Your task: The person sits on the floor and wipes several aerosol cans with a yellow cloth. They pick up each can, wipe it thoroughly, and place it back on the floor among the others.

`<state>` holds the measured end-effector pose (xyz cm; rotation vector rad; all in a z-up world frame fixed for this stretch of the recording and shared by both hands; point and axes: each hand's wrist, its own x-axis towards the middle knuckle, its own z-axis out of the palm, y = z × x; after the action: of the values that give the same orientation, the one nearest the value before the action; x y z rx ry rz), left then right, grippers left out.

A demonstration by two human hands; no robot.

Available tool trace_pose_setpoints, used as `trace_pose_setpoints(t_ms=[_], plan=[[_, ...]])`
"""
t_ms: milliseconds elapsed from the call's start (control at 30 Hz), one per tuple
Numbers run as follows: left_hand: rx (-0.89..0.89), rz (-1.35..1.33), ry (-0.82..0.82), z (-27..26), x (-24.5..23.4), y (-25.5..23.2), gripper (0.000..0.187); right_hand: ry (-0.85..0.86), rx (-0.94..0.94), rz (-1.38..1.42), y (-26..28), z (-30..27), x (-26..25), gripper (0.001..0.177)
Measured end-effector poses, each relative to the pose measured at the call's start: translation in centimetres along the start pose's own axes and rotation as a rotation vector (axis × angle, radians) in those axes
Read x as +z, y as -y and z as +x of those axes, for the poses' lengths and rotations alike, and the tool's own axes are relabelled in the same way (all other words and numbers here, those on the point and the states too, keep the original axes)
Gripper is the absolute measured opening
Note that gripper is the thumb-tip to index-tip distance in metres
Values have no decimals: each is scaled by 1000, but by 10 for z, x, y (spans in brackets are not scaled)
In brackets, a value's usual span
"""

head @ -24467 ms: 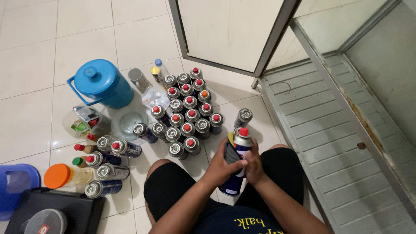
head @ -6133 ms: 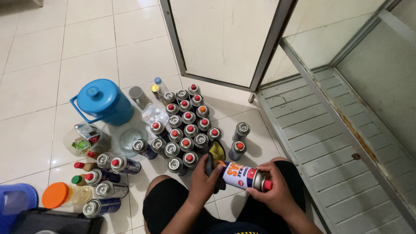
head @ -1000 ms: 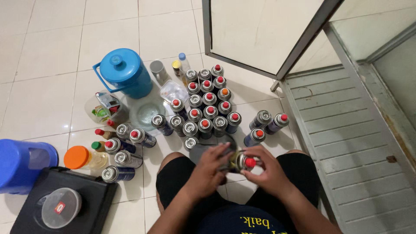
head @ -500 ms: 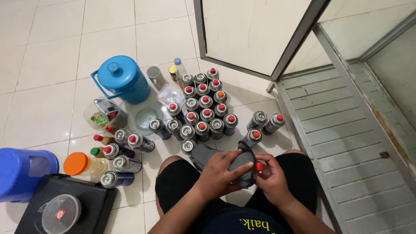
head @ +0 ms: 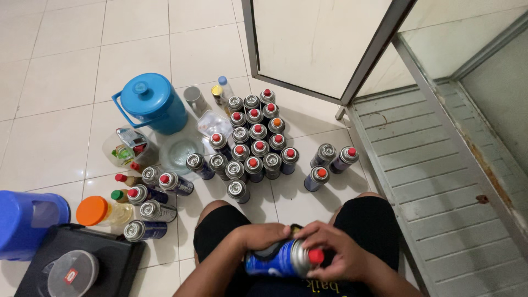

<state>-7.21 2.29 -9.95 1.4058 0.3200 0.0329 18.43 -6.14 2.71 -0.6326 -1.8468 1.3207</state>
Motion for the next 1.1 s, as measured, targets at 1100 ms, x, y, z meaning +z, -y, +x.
trace_pose_setpoints(t_ms=[1100], plan=[[296, 1360, -922, -4, 50, -102, 66, -726, 543, 659, -120, -9, 35, 30]])
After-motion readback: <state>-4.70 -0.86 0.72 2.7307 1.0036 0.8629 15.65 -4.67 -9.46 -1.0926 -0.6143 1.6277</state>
